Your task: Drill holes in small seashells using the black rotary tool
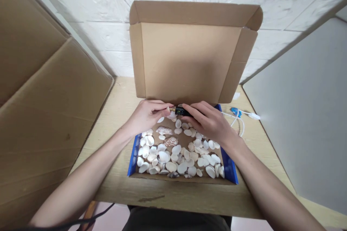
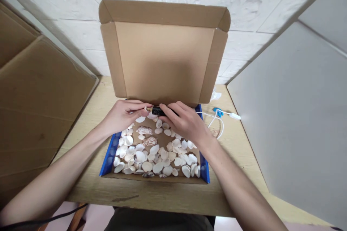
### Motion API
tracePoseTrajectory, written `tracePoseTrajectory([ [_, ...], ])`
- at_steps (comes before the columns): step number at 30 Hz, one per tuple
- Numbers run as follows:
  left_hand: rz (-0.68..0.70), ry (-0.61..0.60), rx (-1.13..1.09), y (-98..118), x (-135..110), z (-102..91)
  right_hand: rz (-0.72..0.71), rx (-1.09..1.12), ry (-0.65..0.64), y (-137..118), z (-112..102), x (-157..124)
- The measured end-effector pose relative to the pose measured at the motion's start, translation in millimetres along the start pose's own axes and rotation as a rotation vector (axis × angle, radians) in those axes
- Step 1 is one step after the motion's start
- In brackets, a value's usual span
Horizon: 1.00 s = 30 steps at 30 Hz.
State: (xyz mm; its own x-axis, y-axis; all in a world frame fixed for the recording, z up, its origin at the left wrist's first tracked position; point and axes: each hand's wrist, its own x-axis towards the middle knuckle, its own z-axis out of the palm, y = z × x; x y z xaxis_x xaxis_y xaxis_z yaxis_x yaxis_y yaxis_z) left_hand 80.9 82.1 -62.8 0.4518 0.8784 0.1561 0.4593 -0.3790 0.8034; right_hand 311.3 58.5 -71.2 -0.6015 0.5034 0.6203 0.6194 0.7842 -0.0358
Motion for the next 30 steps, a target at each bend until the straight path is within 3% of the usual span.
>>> tracePoseTrajectory([
  [7,-0.094,-0.05,-0.227,3.2,-3.0,-0.1,0.034,-0.023,0.047,1.1,-1.4,-1.8],
  [11,-0.135,-0.036,-0.229,5.3,-2.9,1.5,0.043,-0.015,0.038,1.2,-2.1,-2.4],
  [17,0.045,0.016,-0.007,5.4,-1.3,-0.6,0.053,0.041,0.021,0.7,-2.4,-3.2],
  [22,0.082,0.018,-0.014,7.5,-1.3,-2.2,0.054,0.056,0.021,0.6,-2.1,-3.3],
  [30,-0.107,-0.04,-0.134,7.2,-1.7,-1.5,0.036,0.069,0.013,-0.2,-2.8,-3.1],
])
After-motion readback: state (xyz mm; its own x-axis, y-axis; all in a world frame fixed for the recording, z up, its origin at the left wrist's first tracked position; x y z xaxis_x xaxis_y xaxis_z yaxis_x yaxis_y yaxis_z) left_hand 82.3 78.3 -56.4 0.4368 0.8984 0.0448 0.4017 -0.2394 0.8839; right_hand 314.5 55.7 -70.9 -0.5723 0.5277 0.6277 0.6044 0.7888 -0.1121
